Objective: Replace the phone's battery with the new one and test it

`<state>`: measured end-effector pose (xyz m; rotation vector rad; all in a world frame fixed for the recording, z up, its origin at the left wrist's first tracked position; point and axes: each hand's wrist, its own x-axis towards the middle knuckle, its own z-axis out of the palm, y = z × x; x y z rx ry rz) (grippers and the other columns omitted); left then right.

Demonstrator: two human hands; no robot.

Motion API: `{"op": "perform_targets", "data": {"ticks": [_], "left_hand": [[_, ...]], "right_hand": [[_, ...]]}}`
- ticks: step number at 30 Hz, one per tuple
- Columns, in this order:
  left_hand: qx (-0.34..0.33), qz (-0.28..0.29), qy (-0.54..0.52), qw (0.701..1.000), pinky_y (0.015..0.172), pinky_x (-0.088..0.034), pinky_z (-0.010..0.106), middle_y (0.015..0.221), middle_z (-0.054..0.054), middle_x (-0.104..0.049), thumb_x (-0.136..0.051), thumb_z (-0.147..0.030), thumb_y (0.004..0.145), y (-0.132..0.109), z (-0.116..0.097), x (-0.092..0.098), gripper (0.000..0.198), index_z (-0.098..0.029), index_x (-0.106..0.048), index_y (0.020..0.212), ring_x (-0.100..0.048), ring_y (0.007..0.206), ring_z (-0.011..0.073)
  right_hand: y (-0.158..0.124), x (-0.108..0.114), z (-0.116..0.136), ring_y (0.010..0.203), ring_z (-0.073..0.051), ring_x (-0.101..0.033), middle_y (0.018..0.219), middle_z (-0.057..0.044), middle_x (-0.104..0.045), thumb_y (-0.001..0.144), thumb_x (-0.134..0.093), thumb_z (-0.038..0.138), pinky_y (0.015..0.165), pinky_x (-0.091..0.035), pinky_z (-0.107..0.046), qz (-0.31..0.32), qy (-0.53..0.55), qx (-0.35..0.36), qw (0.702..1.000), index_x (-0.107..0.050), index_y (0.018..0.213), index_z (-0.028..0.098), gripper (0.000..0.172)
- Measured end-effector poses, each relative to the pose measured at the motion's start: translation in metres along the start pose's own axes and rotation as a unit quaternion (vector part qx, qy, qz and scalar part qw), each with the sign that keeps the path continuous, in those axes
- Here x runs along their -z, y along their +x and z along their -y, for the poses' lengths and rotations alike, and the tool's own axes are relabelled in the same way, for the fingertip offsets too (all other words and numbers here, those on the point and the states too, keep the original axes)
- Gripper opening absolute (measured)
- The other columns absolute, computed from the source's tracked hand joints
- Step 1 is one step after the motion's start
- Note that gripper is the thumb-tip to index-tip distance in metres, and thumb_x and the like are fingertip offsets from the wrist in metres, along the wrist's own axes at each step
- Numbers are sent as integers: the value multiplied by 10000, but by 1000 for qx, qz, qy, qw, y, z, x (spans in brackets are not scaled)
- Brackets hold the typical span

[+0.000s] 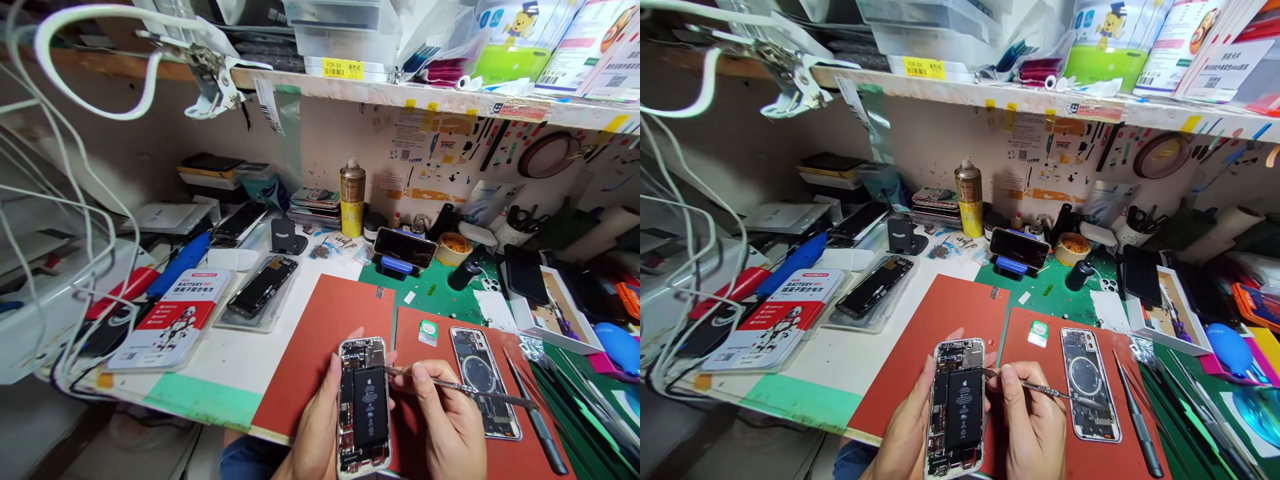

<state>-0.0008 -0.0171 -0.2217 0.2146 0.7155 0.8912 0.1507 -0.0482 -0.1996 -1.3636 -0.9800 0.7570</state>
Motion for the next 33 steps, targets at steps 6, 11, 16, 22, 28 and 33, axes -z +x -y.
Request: {"op": "perform_targets", "data": {"ticks": [6, 11, 16, 22, 28, 33], "left_hand": [[1, 5, -2, 1000, 1007, -568, 471, 1383, 132, -725, -592, -553, 1023, -3, -2, -3, 751, -376, -253, 1669, -762, 1105, 298], [-11, 27, -29, 999, 1110, -496, 510, 1400, 144, -714, -581, -580, 1018, -5, 0, -5, 788, -349, -224, 1680, -724, 1204, 316], [-6, 10, 8, 1000, 1036, -552, 473, 1368, 151, -731, -590, -547, 1026, -6, -4, -9, 743, -341, -277, 1668, -770, 1081, 287], [-11, 6, 3, 1000, 884, -607, 427, 1337, 160, -744, -576, -573, 1024, -3, -4, -8, 765, -356, -238, 1675, -790, 943, 271], [-6, 11, -6, 1000, 964, -580, 442, 1324, 144, -753, -579, -568, 1024, -3, -4, -7, 765, -349, -242, 1675, -780, 1024, 278], [-9, -6, 14, 1000, 958, -586, 458, 1306, 141, -760, -601, -560, 1015, -3, -6, -10, 748, -352, -288, 1662, -772, 1050, 293]], "right_hand": [[-2, 1, -5, 667, -171, -753, 789, -51, -762, 1039, -605, 447, 629, -613, -201, 5, -23, 20, 1000, -759, 824, 208, 356], [-5, 1, -3, 644, -147, -738, 802, -37, -760, 1057, -579, 401, 551, -564, -155, 18, -90, 59, 994, -762, 881, 221, 311], [1, 3, 1, 632, -161, -737, 756, -42, -745, 1029, -624, 443, 605, -607, -189, 8, -22, 38, 999, -757, 797, 214, 352], [2, 1, -8, 753, -219, -782, 802, -64, -759, 1010, -658, 467, 712, -663, -283, 8, 78, -21, 997, -760, 841, 210, 325], [-2, 0, -1, 631, -153, -722, 799, -45, -742, 1037, -610, 448, 583, -593, -187, 17, -37, 31, 999, -773, 842, 215, 345], [1, 3, -4, 741, -200, -761, 812, -54, -743, 1020, -635, 491, 692, -635, -251, 24, 23, -28, 999, -746, 842, 209, 350]]}}
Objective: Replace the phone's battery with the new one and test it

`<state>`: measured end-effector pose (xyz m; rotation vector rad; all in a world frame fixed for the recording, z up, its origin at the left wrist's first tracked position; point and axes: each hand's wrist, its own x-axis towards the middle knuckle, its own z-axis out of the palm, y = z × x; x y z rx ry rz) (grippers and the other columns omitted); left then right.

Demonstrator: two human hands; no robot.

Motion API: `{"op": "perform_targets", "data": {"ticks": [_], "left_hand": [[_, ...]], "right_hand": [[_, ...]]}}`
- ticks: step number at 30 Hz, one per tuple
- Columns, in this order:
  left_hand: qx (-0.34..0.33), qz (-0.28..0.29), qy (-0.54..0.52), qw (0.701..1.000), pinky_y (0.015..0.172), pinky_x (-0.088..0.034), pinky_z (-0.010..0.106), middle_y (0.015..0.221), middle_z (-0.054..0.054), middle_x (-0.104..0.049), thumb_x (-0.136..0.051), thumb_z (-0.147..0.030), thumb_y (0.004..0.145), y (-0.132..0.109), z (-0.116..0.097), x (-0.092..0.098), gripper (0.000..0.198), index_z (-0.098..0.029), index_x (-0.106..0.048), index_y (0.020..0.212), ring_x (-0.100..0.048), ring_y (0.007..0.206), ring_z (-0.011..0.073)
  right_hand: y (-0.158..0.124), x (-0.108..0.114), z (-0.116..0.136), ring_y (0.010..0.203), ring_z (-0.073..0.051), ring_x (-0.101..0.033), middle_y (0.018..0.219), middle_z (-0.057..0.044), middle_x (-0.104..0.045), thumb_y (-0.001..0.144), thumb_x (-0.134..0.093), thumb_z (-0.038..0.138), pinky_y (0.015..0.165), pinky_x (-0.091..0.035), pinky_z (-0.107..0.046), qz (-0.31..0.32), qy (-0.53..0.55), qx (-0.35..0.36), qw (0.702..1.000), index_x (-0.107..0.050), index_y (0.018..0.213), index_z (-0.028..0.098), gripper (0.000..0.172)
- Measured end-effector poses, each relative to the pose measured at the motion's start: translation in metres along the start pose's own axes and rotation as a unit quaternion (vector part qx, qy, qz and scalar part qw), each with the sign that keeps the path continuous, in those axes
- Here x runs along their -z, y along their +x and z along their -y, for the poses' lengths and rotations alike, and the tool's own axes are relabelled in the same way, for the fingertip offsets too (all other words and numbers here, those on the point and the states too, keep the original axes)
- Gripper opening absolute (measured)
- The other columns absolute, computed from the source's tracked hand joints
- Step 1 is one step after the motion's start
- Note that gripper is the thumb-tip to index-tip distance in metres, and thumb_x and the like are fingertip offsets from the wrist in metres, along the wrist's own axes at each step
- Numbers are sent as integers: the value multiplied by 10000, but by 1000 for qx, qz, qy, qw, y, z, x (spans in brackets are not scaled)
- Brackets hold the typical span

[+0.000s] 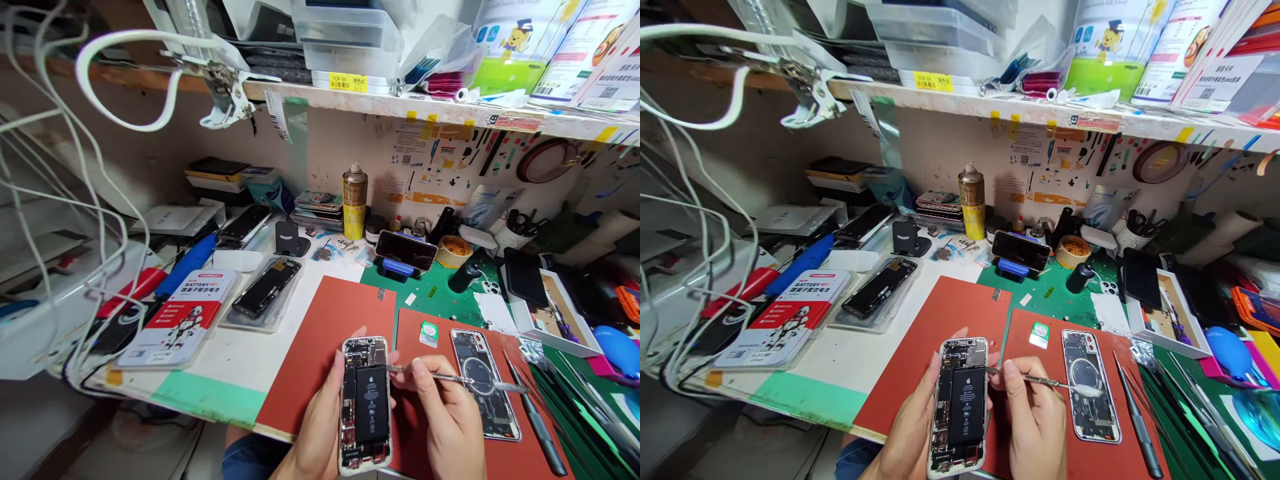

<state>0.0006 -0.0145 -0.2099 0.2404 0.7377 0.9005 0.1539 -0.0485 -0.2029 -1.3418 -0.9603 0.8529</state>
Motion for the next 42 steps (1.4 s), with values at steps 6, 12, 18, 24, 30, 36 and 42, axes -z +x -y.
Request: {"op": "perform_targets", "data": {"ticks": [6, 12, 18, 24, 30, 36, 42], "left_hand": [[-1, 8, -25, 1000, 977, -580, 426, 1298, 125, -763, -550, -507, 1056, 2, -1, -2, 688, -352, -273, 1667, -753, 1100, 271], [4, 7, -28, 1000, 989, -578, 436, 1296, 129, -762, -517, -482, 1075, 0, -2, -4, 664, -344, -257, 1671, -749, 1120, 272], [8, 16, -29, 999, 973, -590, 463, 1275, 141, -769, -503, -481, 1080, 1, -4, -6, 682, -348, -208, 1680, -758, 1098, 278], [11, 14, -24, 1000, 959, -598, 465, 1295, 139, -759, -515, -506, 1069, 1, -4, -5, 695, -358, -215, 1679, -760, 1083, 281], [-1, 0, -13, 1000, 965, -596, 454, 1240, 138, -779, -495, -482, 1080, 1, -4, -6, 659, -359, -236, 1673, -767, 1075, 274], [5, -6, -10, 1000, 925, -615, 454, 1243, 148, -775, -479, -495, 1081, 2, -5, -6, 644, -349, -258, 1668, -782, 1021, 280], [8, -6, 2, 1000, 897, -619, 461, 1259, 160, -769, -474, -521, 1076, 1, -5, -4, 664, -347, -244, 1673, -777, 1041, 301]], "right_hand": [[4, 1, -5, 801, -245, -769, 824, -77, -753, 991, -676, 517, 776, -660, -372, 22, 139, -71, 988, -741, 867, 217, 332], [5, 0, -6, 728, -204, -731, 830, -58, -723, 972, -710, 512, 698, -639, -318, 7, 147, -70, 987, -751, 841, 209, 332], [7, 0, -5, 744, -213, -739, 808, -72, -739, 952, -727, 543, 705, -637, -329, 10, 178, -106, 978, -737, 818, 194, 374], [8, -2, -4, 724, -208, -741, 799, -79, -769, 895, -786, 567, 689, -631, -308, 8, 229, -134, 964, -733, 814, 204, 376], [10, -2, -2, 797, -220, -739, 810, -59, -754, 830, -855, 554, 746, -619, -312, 9, 249, -184, 951, -718, 792, 207, 375], [12, -2, -2, 784, -217, -733, 791, -56, -756, 836, -854, 546, 781, -622, -333, 12, 276, -211, 938, -705, 808, 212, 367], [13, -1, -1, 760, -202, -712, 816, -67, -757, 797, -888, 524, 749, -616, -317, 23, 286, -220, 932, -733, 804, 193, 365]]}}
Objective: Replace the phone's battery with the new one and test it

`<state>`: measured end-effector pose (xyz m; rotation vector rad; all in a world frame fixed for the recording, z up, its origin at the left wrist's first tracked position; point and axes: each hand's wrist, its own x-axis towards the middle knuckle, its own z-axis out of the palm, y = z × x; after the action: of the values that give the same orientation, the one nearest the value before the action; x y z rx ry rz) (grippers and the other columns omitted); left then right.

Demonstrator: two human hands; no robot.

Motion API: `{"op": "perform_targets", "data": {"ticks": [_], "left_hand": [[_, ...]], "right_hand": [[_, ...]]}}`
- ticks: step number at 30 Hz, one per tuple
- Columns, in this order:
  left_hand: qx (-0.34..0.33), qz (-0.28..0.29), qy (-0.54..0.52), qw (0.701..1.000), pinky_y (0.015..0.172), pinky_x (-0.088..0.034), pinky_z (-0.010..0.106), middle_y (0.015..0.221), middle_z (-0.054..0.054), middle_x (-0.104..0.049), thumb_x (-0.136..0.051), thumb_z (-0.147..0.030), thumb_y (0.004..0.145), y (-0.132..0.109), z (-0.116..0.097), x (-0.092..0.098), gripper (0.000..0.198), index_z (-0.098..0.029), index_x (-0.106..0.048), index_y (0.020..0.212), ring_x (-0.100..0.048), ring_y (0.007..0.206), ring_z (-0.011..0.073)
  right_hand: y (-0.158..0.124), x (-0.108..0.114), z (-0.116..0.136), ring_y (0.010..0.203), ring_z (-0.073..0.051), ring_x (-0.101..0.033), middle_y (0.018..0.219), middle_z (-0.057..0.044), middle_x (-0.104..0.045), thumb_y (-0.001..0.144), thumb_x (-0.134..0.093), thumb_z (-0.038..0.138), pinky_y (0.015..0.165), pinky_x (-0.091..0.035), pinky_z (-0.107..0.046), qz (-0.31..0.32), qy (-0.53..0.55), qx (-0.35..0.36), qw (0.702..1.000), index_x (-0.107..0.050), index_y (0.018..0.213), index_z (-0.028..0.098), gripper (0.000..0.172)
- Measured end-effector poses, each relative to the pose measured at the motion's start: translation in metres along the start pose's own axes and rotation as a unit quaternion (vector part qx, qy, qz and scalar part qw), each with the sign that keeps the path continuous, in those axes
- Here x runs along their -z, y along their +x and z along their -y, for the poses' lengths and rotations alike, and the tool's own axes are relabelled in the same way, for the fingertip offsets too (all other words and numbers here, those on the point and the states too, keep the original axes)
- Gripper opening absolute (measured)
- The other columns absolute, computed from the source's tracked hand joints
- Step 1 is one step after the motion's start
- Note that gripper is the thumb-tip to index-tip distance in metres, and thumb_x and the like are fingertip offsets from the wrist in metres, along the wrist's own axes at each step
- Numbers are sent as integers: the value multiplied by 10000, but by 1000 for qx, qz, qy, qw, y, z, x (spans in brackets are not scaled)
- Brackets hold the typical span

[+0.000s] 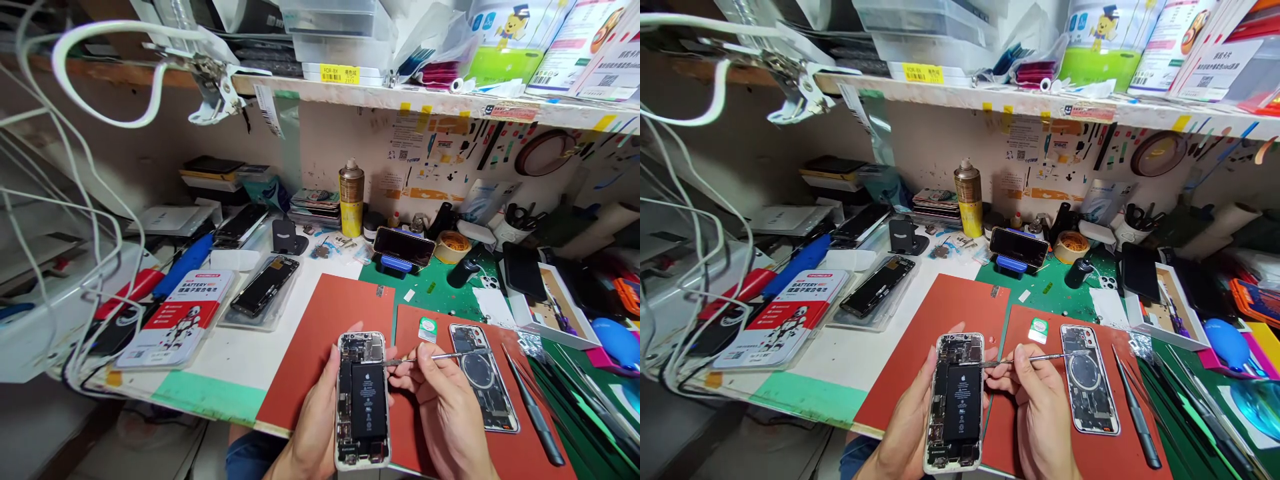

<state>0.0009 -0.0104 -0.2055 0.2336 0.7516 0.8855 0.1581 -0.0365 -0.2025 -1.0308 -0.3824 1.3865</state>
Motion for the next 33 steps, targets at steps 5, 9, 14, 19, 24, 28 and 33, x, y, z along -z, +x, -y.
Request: {"op": "perform_targets", "data": {"ticks": [5, 9, 14, 19, 24, 28, 33], "left_hand": [[-25, 1, 11, 1000, 965, -592, 475, 1320, 160, -747, -533, -573, 1039, 1, 6, 5, 727, -352, -252, 1672, -747, 1132, 323], [-24, 6, 14, 1000, 927, -604, 448, 1335, 168, -737, -558, -612, 1013, 2, 7, 5, 744, -332, -313, 1657, -740, 1136, 326], [-17, 6, 13, 1000, 855, -622, 415, 1328, 168, -741, -561, -594, 1018, 1, 2, 2, 713, -343, -335, 1646, -761, 1066, 302], [-16, 23, 5, 1000, 799, -627, 400, 1379, 196, -711, -487, -571, 1055, -1, 0, 0, 674, -329, -307, 1658, -782, 936, 274], [-7, 27, -4, 1000, 829, -620, 411, 1318, 178, -743, -472, -549, 1068, -1, 0, 0, 650, -335, -304, 1659, -776, 1001, 288], [0, 24, -9, 1000, 818, -618, 405, 1247, 167, -771, -495, -567, 1054, 0, 0, 1, 672, -340, -306, 1658, -783, 923, 274], [0, 25, -7, 1000, 817, -620, 413, 1296, 177, -751, -519, -571, 1044, -1, 0, 3, 677, -356, -314, 1653, -783, 879, 265]], "right_hand": [[-3, 4, -6, 793, -212, -725, 824, -45, -733, 843, -836, 582, 781, -630, -335, -21, -72, 64, 995, -729, 818, 216, 383], [-4, 5, -7, 796, -216, -731, 842, -35, -707, 842, -829, 603, 786, -647, -356, -25, -107, 94, 990, -745, 821, 216, 396], [-2, 4, -2, 814, -224, -750, 801, -34, -733, 802, -878, 572, 779, -637, -333, -10, -36, 25, 999, -710, 806, 220, 390], [1, 5, 2, 768, -201, -743, 787, -52, -759, 783, -912, 525, 758, -634, -309, 6, 20, -29, 999, -720, 808, 194, 383], [3, 6, 2, 770, -201, -755, 801, -74, -781, 755, -947, 469, 756, -635, -296, 19, 48, -49, 997, -755, 824, 173, 359], [3, 7, 2, 774, -200, -755, 797, -84, -785, 768, -945, 436, 763, -638, -301, 25, 65, -56, 996, -757, 815, 165, 332], [2, 7, 1, 793, -204, -758, 810, -91, -789, 794, -931, 413, 774, -639, -309, 25, 84, -68, 994, -758, 824, 165, 304]]}}
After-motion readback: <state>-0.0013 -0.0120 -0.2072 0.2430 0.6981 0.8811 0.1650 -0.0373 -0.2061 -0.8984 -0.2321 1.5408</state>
